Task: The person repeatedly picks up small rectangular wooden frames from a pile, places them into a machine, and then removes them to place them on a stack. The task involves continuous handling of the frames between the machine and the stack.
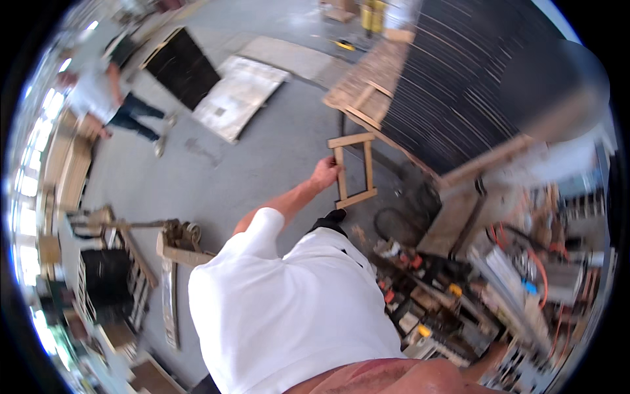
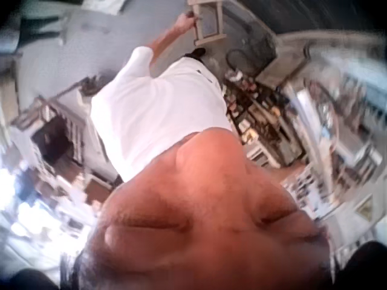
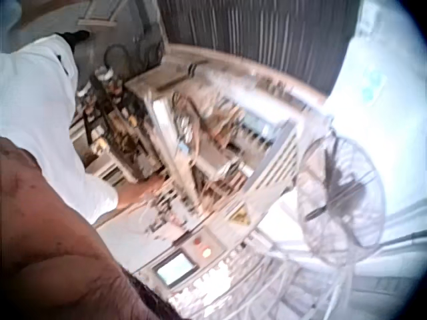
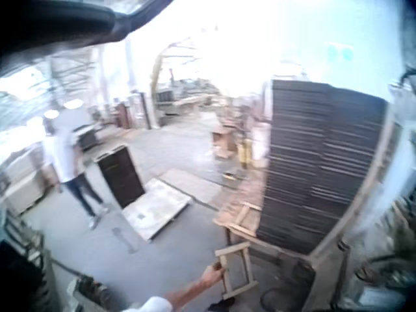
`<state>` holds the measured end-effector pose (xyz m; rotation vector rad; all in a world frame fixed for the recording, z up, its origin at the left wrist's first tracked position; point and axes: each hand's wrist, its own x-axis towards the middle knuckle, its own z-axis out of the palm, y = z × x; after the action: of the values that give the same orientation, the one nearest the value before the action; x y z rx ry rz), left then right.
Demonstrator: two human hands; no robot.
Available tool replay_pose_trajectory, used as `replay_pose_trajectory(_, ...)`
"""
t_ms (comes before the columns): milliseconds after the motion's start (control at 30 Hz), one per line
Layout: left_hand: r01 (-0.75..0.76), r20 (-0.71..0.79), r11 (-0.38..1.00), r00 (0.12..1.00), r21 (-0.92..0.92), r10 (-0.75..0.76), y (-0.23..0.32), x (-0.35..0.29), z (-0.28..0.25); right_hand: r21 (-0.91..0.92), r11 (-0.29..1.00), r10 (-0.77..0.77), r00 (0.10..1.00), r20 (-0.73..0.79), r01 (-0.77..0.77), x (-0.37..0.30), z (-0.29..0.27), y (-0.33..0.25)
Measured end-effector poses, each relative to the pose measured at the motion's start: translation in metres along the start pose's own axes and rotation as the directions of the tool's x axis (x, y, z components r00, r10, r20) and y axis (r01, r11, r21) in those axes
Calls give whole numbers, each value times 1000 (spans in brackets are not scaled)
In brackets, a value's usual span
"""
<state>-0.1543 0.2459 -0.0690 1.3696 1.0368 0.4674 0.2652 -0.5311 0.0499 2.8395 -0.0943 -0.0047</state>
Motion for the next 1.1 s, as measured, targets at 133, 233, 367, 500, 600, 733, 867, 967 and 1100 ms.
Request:
replay_pose_trajectory(133, -15, -20, 1000, 1000, 9, 16, 25, 53, -31, 247, 908, 400, 876, -269, -339, -44, -35, 3)
replay_pose_trajectory(233, 0, -128, 999, 992, -39, -5, 37, 69, -66, 613, 758, 538, 744, -396, -222, -129, -135, -97)
replay_pose_trajectory(367, -22, -166, 997, 986, 78, 35, 39, 161, -94, 614, 724, 358, 590, -724, 315, -201, -167, -154)
replay_pose_trajectory(500, -39, -186, 963, 982, -266, -11, 32, 274, -135, 719, 486, 119, 778, -617, 496, -295, -230, -363)
replay_pose_trajectory(600, 18, -47, 964, 998, -267, -31, 56, 343, -108, 917, 311, -152, 966, -211, 250, -338, -204, -457)
replay_pose_trajectory(733, 64, 33, 977, 998, -202, -58, 50, 437, -92, 786, 618, -312, 929, 201, 38, -385, -136, -532)
replay_pose_trajectory(867, 5, 88, 1000, 996, -21, -3, 45, 479, -42, 726, 674, -293, 851, 435, -139, -454, 7, -509)
replay_pose_trajectory(967, -109, 123, 878, 991, 466, 58, 58, 481, -13, 654, 648, -179, 757, 629, -390, -502, 49, -496)
replay_pose_trajectory(1100, -302, 326, 556, 944, 774, 57, 45, 483, 16, 642, 601, -149, 722, 675, -476, -518, 34, -512)
